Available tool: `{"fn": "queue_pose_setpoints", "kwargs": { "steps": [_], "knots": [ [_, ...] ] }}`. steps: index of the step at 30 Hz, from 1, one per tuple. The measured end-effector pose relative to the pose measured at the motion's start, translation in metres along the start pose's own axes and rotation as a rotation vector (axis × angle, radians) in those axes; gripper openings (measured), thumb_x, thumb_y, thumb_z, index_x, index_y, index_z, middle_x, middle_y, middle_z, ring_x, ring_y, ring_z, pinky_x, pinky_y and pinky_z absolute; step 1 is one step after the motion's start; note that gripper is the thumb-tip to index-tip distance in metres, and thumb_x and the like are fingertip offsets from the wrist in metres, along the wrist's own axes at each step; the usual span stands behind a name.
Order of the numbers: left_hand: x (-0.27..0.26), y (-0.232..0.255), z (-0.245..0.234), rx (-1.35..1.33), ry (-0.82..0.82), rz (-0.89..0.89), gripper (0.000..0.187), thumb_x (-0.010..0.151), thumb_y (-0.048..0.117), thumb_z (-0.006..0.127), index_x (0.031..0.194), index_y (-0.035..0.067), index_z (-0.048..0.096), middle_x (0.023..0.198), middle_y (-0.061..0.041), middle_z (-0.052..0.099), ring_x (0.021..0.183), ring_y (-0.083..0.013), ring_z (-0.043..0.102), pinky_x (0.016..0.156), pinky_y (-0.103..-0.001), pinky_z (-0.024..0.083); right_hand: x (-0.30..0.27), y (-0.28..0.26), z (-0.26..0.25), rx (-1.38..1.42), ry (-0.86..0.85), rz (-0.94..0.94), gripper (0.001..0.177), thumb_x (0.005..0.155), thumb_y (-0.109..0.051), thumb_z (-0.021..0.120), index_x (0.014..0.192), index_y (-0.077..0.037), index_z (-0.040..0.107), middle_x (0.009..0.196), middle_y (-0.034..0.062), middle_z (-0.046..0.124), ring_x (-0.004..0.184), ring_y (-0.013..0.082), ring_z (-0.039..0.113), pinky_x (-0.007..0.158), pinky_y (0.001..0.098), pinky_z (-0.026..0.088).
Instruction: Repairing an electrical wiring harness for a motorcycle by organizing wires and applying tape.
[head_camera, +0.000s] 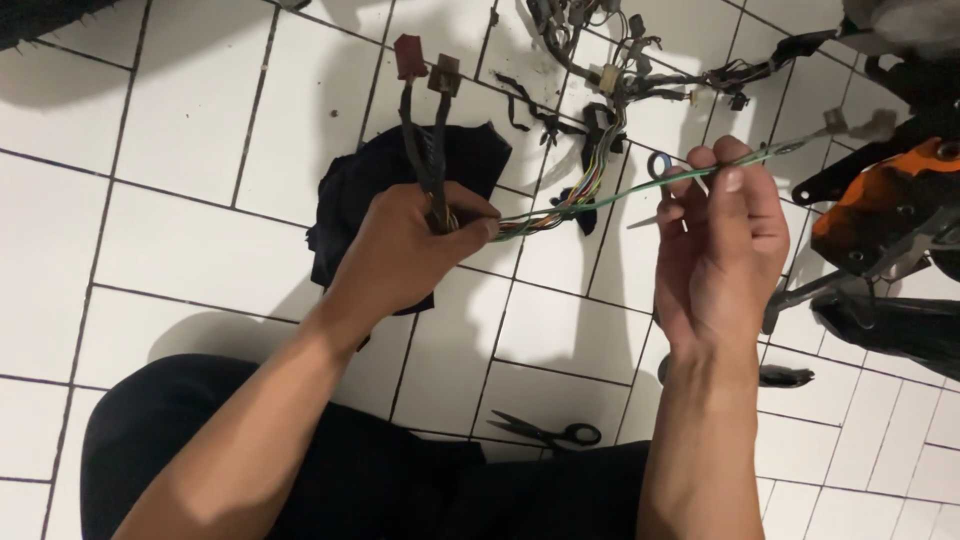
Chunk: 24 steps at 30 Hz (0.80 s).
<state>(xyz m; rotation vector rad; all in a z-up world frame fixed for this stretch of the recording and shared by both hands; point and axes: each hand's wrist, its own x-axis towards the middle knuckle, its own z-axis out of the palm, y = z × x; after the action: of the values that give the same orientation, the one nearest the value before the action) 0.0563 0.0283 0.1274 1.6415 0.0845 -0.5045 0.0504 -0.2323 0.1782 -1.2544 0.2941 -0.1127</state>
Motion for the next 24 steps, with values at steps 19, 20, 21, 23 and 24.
{"fn": "queue_pose_setpoints", "kwargs": {
  "steps": [19, 20, 21, 23, 24],
  "knots": [
    [-0.015, 0.015, 0.019, -0.163, 0.171, 0.532, 0.028, 0.095, 0.021, 0.079, 0.121, 0.011, 0.075, 0.114, -0.004, 0.068, 0.103, -0.0146, 0.068, 0.089, -0.027, 0.058, -0.037, 0.050, 0.037, -0.388, -0.211, 0.165, 0.024, 0.106, -0.016, 0.066, 0.108, 0.007, 0.070, 0.088, 0.0052, 0.060, 0.077, 0.0085, 0.045, 0.070, 0.0245, 0.036],
    [-0.015, 0.014, 0.021, -0.167, 0.176, 0.527, 0.028, 0.095, 0.021, 0.079, 0.121, 0.011, 0.075, 0.114, -0.004, 0.068, 0.103, -0.0146, 0.068, 0.089, -0.027, 0.058, -0.039, 0.049, 0.039, -0.393, -0.215, 0.170, 0.024, 0.106, -0.016, 0.066, 0.108, 0.007, 0.070, 0.088, 0.0052, 0.060, 0.077, 0.0085, 0.045, 0.070, 0.0245, 0.036],
    [-0.014, 0.013, 0.023, -0.209, 0.167, 0.482, 0.023, 0.097, 0.020, 0.077, 0.118, 0.010, 0.076, 0.113, -0.004, 0.070, 0.103, -0.0146, 0.070, 0.089, -0.027, 0.059, -0.039, 0.048, 0.040, -0.372, -0.261, 0.133, 0.024, 0.108, -0.016, 0.066, 0.112, 0.007, 0.070, 0.095, 0.0056, 0.065, 0.083, 0.0097, 0.051, 0.077, 0.0255, 0.041],
    [-0.012, 0.014, 0.025, -0.254, 0.159, 0.437, 0.019, 0.098, 0.018, 0.075, 0.115, 0.010, 0.076, 0.113, -0.004, 0.072, 0.102, -0.0145, 0.072, 0.090, -0.027, 0.060, -0.038, 0.047, 0.041, -0.353, -0.309, 0.098, 0.024, 0.110, -0.016, 0.067, 0.115, 0.007, 0.070, 0.102, 0.0060, 0.069, 0.089, 0.0108, 0.057, 0.083, 0.0264, 0.047],
    [-0.012, 0.016, 0.025, -0.232, 0.158, 0.433, 0.018, 0.097, 0.018, 0.076, 0.112, 0.009, 0.077, 0.111, -0.005, 0.072, 0.101, -0.0145, 0.072, 0.089, -0.028, 0.060, -0.037, 0.046, 0.040, -0.331, -0.305, 0.108, 0.024, 0.109, -0.016, 0.067, 0.117, 0.007, 0.070, 0.105, 0.0063, 0.070, 0.089, 0.0106, 0.058, 0.084, 0.0260, 0.047]
  ]
}}
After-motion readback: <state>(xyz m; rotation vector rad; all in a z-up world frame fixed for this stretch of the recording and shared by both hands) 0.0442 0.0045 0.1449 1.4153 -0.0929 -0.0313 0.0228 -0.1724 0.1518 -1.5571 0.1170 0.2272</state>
